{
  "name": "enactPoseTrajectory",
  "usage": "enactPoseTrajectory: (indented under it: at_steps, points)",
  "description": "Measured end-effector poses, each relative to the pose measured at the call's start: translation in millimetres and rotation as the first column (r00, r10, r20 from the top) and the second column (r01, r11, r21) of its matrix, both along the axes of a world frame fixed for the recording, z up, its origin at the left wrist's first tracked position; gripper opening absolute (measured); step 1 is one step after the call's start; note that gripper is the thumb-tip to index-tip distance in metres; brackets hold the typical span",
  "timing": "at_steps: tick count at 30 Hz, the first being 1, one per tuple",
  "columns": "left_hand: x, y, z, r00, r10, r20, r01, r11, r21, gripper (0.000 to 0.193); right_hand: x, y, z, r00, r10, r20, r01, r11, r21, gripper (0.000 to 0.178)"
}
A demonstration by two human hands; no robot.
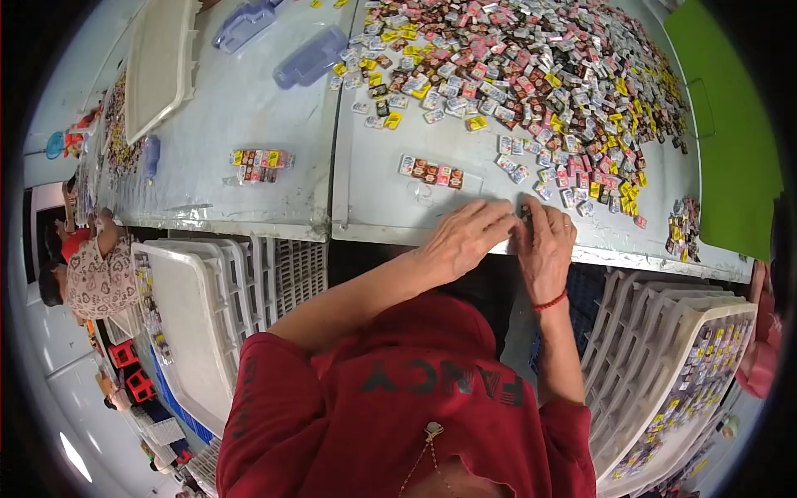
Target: Sort and arrange small plastic toy components onto a tray for packaging.
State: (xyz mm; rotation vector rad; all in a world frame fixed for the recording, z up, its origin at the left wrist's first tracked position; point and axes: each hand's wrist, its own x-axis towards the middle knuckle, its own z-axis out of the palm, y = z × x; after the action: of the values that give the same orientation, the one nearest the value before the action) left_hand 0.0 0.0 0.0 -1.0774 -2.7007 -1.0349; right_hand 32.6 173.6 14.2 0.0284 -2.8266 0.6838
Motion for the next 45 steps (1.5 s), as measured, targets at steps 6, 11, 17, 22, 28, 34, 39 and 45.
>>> enactPoseTrajectory:
  at_steps: [6, 11, 17, 22, 28, 34, 39, 45]
  points:
    - [-9.4, -15.8, 3.4, 0.945, -0.328, -0.007, 0.328, 0.945, -0.001, 0.036, -2.6, 11.3, 3.6, 0.98, 0.198, 0.006, -0.199, 0.979, 0.044, 0.037]
    - [-5.5, -18.4, 2.5, 0.949, -0.314, -0.031, 0.315, 0.949, 0.021, 0.038, -2.9, 8.8, -1.7, 0.983, 0.177, -0.047, -0.176, 0.984, 0.028, 0.032]
    - [-3.6, -23.8, -0.7, 0.956, -0.279, -0.092, 0.278, 0.96, -0.019, 0.038, -3.1, 12.3, -1.2, 0.98, 0.198, -0.032, -0.194, 0.977, 0.092, 0.037]
    - [-4.4, -25.5, 3.7, 0.954, -0.294, -0.064, 0.293, 0.956, -0.023, 0.039, -1.9, 20.2, -5.5, 0.971, 0.231, -0.067, -0.221, 0.968, 0.121, 0.038]
    - [-13.6, -24.7, 8.2, 0.956, -0.292, 0.006, 0.292, 0.955, -0.06, 0.039, -6.7, 13.0, -4.8, 0.965, 0.207, -0.159, -0.206, 0.978, 0.023, 0.032]
    - [-13.3, -21.2, 2.5, 0.961, -0.272, -0.056, 0.269, 0.962, -0.054, 0.036, -2.0, 7.2, -5.4, 0.969, 0.165, -0.182, -0.158, 0.986, 0.055, 0.035]
    - [-19.5, -25.6, 15.9, 0.956, -0.234, -0.178, 0.239, 0.971, 0.009, 0.03, -2.2, 3.6, -7.1, 0.97, 0.138, -0.202, -0.147, 0.989, -0.026, 0.036]
    - [-69.1, -39.2, 2.3, 0.966, -0.028, -0.256, 0.056, 0.993, 0.106, 0.027, -31.7, -31.3, -0.9, 0.959, 0.14, -0.247, -0.17, 0.979, -0.108, 0.03]
